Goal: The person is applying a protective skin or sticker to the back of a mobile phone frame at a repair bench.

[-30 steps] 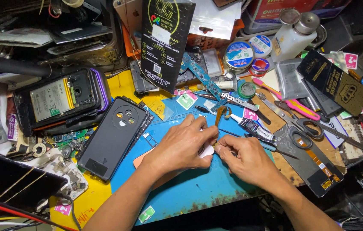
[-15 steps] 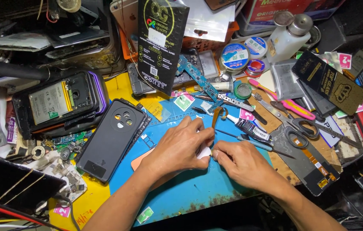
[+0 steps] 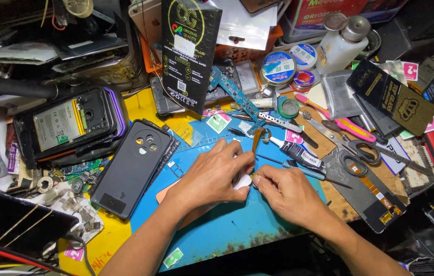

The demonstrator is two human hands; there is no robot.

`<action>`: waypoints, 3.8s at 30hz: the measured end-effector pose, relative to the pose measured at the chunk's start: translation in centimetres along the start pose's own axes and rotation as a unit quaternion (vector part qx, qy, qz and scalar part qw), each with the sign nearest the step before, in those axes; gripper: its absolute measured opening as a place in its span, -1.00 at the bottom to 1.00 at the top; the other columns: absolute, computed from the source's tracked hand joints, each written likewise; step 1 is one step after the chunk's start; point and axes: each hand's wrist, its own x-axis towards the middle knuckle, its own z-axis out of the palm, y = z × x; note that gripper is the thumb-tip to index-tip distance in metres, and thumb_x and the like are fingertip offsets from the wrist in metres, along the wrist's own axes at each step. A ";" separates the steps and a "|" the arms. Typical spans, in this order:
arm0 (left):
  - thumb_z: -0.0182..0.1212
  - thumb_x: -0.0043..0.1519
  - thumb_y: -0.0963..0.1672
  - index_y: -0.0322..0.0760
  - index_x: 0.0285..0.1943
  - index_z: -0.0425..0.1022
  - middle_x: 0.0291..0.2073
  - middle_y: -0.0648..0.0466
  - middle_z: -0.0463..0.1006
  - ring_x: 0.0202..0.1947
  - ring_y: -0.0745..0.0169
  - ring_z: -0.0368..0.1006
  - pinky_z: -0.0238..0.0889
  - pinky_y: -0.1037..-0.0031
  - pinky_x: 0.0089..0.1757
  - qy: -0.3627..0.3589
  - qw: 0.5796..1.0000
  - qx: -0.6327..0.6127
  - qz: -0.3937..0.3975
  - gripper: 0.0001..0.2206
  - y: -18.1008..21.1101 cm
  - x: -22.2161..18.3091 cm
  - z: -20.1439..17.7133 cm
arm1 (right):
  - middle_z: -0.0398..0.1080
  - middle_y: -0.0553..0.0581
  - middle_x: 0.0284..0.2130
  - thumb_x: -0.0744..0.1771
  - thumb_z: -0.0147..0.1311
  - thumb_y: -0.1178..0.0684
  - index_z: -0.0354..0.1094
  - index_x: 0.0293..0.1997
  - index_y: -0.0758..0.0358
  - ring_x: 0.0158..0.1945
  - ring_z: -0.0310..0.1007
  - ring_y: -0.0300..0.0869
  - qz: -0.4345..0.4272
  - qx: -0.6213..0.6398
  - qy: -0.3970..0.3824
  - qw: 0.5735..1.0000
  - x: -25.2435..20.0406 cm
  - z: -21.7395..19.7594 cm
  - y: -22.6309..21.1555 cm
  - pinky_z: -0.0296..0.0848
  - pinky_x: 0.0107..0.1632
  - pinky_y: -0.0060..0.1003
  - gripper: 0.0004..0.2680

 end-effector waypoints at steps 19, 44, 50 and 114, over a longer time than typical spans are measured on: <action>0.27 0.02 -0.06 -0.01 -0.19 0.32 -0.22 0.15 0.32 -0.17 0.08 0.23 0.16 0.19 -0.45 0.052 0.996 -0.061 -0.036 -0.75 0.4 -0.6 -1.9 | 0.48 -0.03 -0.84 0.38 -0.06 -0.13 0.43 -0.38 0.04 -0.69 0.51 -0.30 0.033 0.061 0.006 0.998 -0.9 -2.4 -2.2 0.41 -0.42 -0.32 -0.79; 0.45 0.05 -0.14 -0.15 -0.07 0.30 -0.23 -0.01 0.38 -0.24 0.06 0.28 0.10 0.24 -0.17 0.485 0.870 0.005 0.082 -0.62 3.3 -1.8 -4.0 | 0.54 0.08 -0.33 0.33 0.16 0.23 0.45 -0.21 0.31 -0.32 0.51 -0.14 -0.383 -0.078 0.273 0.879 -1.2 -7.0 -11.2 0.46 -0.19 -0.27 -0.98; 0.31 0.03 -0.14 -0.18 -0.13 0.30 -0.29 0.05 0.35 -0.25 0.09 0.28 0.16 0.29 -0.14 0.470 0.876 -0.025 0.100 -0.70 3.6 -2.2 -4.9 | 0.38 0.04 -0.45 0.38 0.04 0.21 0.37 -0.25 0.28 -0.45 0.35 -0.12 -0.365 -0.130 0.267 0.882 -1.0 -5.6 -11.1 0.34 -0.31 -0.21 -0.96; 0.45 0.08 -0.13 -0.06 -0.01 0.24 -0.13 -0.06 0.30 -0.16 0.02 0.24 0.18 0.25 -0.11 0.400 0.909 -0.045 0.105 -0.58 2.4 -3.4 -4.3 | 0.47 0.01 -0.41 0.36 0.12 0.16 0.43 -0.23 0.25 -0.42 0.43 -0.14 -0.346 -0.108 0.327 0.873 -1.9 -5.5 -10.3 0.39 -0.29 -0.27 -0.97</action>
